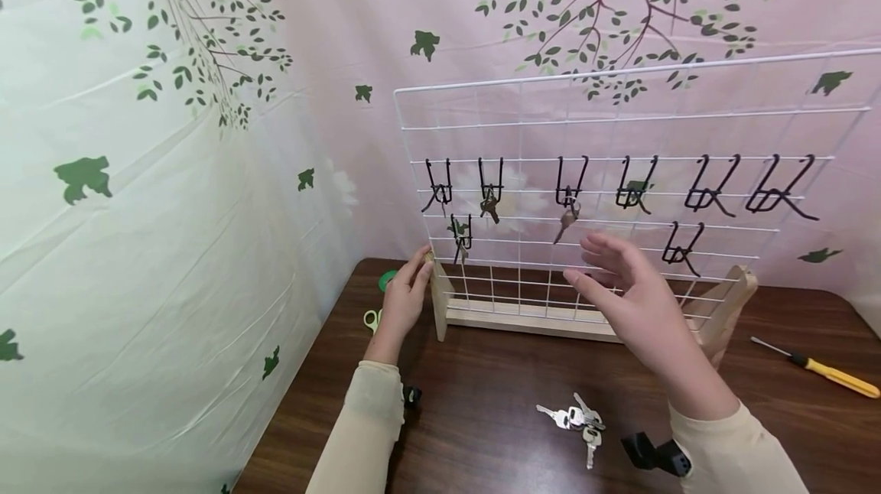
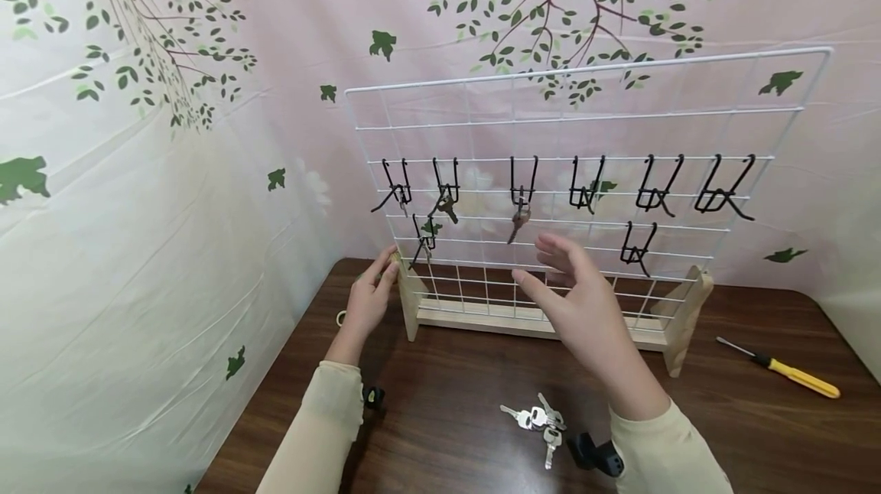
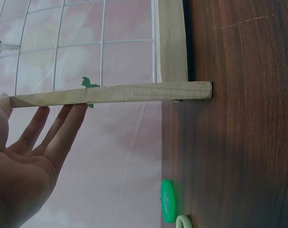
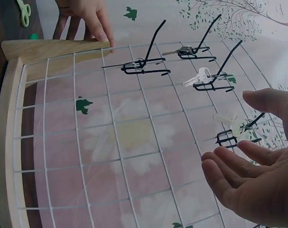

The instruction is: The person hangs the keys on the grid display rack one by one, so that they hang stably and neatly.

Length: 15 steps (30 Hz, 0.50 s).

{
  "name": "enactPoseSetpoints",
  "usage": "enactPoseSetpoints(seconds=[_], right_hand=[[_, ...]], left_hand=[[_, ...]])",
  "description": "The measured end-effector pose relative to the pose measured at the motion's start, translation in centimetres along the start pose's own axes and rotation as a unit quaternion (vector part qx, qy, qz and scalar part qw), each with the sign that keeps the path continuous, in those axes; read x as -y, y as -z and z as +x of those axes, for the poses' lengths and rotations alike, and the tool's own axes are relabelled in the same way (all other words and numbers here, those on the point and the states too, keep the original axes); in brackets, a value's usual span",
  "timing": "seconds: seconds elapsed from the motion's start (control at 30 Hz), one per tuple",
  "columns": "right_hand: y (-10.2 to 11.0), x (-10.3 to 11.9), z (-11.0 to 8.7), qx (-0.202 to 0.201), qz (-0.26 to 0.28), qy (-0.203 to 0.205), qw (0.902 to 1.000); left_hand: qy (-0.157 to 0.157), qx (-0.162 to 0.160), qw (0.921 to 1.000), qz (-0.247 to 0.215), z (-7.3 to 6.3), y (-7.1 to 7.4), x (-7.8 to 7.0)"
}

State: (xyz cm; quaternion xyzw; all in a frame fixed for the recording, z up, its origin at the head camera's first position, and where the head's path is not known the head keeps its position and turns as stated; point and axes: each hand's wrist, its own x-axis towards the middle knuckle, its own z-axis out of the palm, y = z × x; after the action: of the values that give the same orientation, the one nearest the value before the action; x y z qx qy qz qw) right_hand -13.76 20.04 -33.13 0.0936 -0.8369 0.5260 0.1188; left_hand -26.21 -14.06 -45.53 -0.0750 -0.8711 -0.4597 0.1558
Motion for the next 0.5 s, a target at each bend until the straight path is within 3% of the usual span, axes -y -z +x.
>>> enactPoseSetpoints(seconds=[0.27, 0.5], right_hand=[[-0.4, -1.9, -1.9, -0.033, 0.022, -0.003, 0.9992], [-2.0, -6.0, -4.6, -0.031, 0.041, -0.015, 0.9986]], left_hand=[[-0.002, 0.006, 1.0000, -0.001, 0.4, -0.1, -0.3], [0.004, 0.013, 0.9998, -0.013, 0.1, 0.1, -0.1]])
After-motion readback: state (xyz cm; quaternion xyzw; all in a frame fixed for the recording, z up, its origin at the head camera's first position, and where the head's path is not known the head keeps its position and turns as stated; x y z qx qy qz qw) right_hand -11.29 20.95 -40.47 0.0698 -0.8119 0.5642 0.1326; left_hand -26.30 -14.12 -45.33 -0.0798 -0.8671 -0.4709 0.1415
